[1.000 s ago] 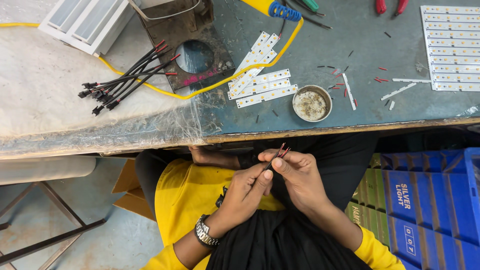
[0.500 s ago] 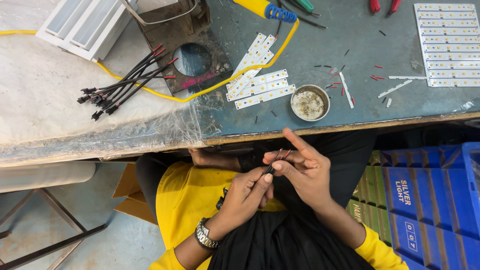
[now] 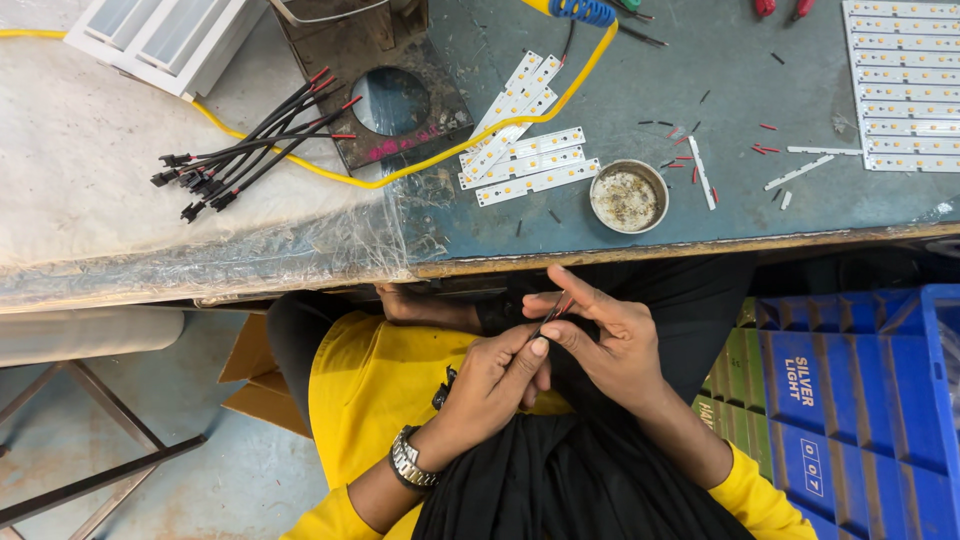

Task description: The person strips the ends of several black wires with red and black conductors using wire cutters, then solders the exposed ends with a soldering iron and solder from a small tin. The person repeats this process for multiple wires, placing finished wires aside.

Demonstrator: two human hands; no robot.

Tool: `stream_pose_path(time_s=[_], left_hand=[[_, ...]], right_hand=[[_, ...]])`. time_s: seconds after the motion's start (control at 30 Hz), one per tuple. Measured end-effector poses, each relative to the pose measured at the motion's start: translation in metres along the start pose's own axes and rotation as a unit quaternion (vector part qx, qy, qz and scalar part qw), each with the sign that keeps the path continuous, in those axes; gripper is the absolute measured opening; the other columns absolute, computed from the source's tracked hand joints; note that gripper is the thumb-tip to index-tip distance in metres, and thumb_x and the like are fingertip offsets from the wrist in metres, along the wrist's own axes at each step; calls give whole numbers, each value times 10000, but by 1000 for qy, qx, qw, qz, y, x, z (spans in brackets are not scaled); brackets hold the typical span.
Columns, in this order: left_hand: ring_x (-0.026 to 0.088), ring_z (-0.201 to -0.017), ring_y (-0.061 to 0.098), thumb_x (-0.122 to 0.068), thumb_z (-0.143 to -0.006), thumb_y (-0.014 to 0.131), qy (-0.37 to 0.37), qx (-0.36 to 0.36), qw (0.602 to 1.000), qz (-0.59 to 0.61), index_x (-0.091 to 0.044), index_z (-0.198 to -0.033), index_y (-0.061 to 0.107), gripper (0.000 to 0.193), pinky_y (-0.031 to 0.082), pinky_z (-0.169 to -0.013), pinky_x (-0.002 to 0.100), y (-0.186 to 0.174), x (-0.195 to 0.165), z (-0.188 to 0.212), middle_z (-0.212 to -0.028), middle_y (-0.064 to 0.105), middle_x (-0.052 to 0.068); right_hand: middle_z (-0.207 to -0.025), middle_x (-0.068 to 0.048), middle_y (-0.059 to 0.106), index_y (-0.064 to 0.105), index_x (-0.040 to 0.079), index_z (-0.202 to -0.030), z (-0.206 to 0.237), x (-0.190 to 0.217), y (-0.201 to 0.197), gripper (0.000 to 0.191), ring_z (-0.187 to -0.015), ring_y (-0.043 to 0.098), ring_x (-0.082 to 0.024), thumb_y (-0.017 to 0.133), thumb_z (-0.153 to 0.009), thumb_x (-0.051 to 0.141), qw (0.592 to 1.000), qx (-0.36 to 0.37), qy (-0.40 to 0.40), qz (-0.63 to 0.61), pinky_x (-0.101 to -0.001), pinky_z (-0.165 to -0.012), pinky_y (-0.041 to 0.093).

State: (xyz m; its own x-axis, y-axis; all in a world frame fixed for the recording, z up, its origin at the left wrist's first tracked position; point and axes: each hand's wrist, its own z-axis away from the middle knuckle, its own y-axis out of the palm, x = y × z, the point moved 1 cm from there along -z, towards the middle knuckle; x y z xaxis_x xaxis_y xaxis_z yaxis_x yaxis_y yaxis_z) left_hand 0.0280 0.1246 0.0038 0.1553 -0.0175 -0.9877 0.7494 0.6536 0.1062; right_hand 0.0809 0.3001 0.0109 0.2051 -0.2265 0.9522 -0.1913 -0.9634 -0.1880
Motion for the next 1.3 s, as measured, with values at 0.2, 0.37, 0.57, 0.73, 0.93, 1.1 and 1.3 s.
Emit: stream_pose_path(time_s=[0.2, 0.37, 0.57, 0.73, 0.93, 1.1, 1.3], left_hand=[[51, -543, 581, -305, -1078, 479, -3, -16, 1000, -2, -49, -1176, 687, 344, 481, -515, 221, 2, 3, -1, -684, 632, -14], [51, -589, 578, -308, -1112, 483, 0, -12, 999, 37, -15, -1112, 683, 355, 478, -550, 222, 1, 14, -2, -735, 652, 2], [95, -689, 660, -301, -1104, 467, -52, 24, 991, 122, 1, -1210, 641, 364, 540, -646, 245, -4, 26, 1, -839, 703, 49], [155, -783, 728, -290, -1093, 463, -51, 19, 989, 140, 30, -1272, 618, 398, 598, -745, 281, -1, 25, 0, -890, 735, 103], [173, -818, 747, -289, -1089, 447, -53, 27, 991, 119, 41, -1329, 596, 435, 611, -753, 296, 0, 20, -1, -951, 754, 129], [130, -817, 746, -280, -1086, 447, -40, 26, 995, 88, 17, -1329, 604, 415, 609, -741, 264, -1, 17, -2, -957, 755, 94], [57, -615, 567, -291, -1103, 463, -47, 9, 997, 68, 1, -1255, 667, 387, 490, -579, 216, 0, 19, -1, -806, 696, 33]], right_hand=[[-1201, -174, 757, 594, 7, -1402, -2, -3, -3, 501, -1071, 756, -209, 739, -923, 35, 1000, 11, 3, 10, -324, -968, 603], [-1115, -156, 795, 665, 6, -1333, 0, -9, -3, 389, -991, 769, -167, 723, -949, 5, 999, -1, 46, -28, -287, -902, 619], [-1062, -159, 787, 639, -19, -1360, 2, -16, 0, 413, -961, 747, -165, 698, -951, -6, 982, -34, 146, -116, -296, -814, 615], [-1021, -168, 775, 434, -10, -1529, -1, -14, 1, 637, -960, 748, -170, 687, -945, -7, 977, -44, 126, -165, -281, -828, 600], [-997, -193, 772, 451, -38, -1514, -4, -8, -6, 630, -935, 763, -206, 687, -930, -18, 973, -78, 146, -161, -326, -836, 624], [-1031, -205, 767, 477, -46, -1499, -6, -7, -9, 597, -954, 765, -226, 684, -940, -24, 975, -83, 135, -157, -348, -893, 627], [-1128, -222, 754, 481, -38, -1496, -5, -10, -10, 582, -1016, 760, -251, 673, -946, -29, 978, -57, 124, -156, -350, -910, 623]])
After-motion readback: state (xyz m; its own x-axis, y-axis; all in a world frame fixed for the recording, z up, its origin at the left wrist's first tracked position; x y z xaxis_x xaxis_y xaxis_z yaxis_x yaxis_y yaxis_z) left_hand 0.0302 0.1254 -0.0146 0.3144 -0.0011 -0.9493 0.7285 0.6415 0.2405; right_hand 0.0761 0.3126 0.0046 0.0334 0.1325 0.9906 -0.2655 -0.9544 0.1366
